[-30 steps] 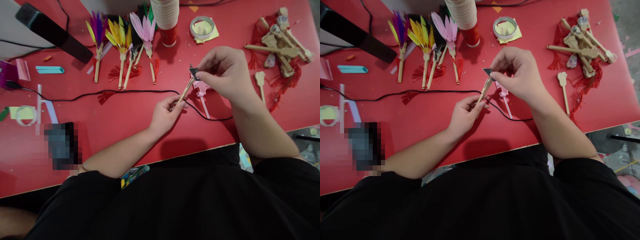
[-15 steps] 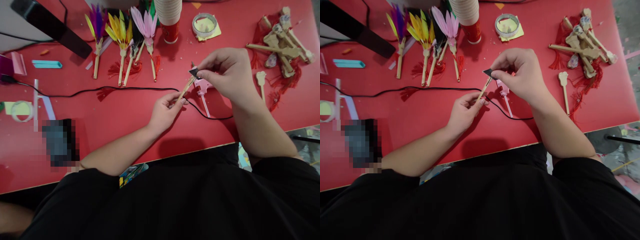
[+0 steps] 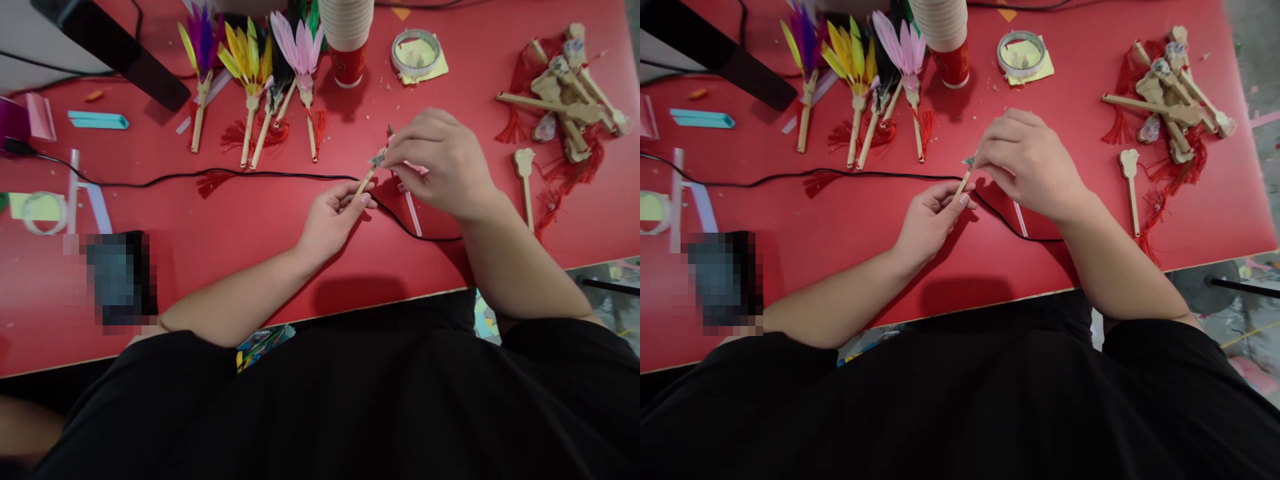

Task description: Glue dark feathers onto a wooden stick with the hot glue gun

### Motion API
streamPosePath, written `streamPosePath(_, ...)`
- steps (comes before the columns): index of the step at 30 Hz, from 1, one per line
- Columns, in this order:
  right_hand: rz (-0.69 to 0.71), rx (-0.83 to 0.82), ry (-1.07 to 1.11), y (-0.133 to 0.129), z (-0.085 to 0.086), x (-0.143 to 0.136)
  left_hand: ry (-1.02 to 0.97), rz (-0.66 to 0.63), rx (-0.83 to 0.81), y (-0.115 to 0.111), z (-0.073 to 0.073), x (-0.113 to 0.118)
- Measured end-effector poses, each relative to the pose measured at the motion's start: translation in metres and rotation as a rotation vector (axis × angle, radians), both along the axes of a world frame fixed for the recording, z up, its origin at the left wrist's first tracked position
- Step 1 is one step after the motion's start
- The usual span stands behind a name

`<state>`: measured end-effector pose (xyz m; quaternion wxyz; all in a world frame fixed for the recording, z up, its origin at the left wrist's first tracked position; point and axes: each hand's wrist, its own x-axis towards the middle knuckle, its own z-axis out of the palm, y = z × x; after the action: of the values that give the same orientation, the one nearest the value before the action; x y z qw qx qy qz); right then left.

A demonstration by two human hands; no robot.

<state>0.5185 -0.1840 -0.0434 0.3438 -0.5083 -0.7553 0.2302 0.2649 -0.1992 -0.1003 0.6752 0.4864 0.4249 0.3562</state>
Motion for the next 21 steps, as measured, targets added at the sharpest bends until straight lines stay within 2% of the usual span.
streamPosePath(5,0.036,0.072,-0.122,0.004,-0.008,0.005,0.025,0.018,-0.043,-0.001,0.007,0.0)
streamPosePath(10,0.076,0.093,-0.109,0.004,-0.013,0.009,-0.005,0.028,-0.041,-0.002,0.008,0.001)
streamPosePath(13,0.101,0.095,-0.027,0.004,-0.01,0.013,0.0,0.024,-0.04,-0.002,0.008,0.002)
streamPosePath(18,-0.059,0.015,0.272,0.002,-0.004,0.016,0.033,0.04,-0.035,-0.001,0.008,0.001)
streamPosePath(21,-0.189,-0.06,0.43,0.007,-0.013,0.015,0.026,0.058,-0.018,0.0,0.005,0.0)
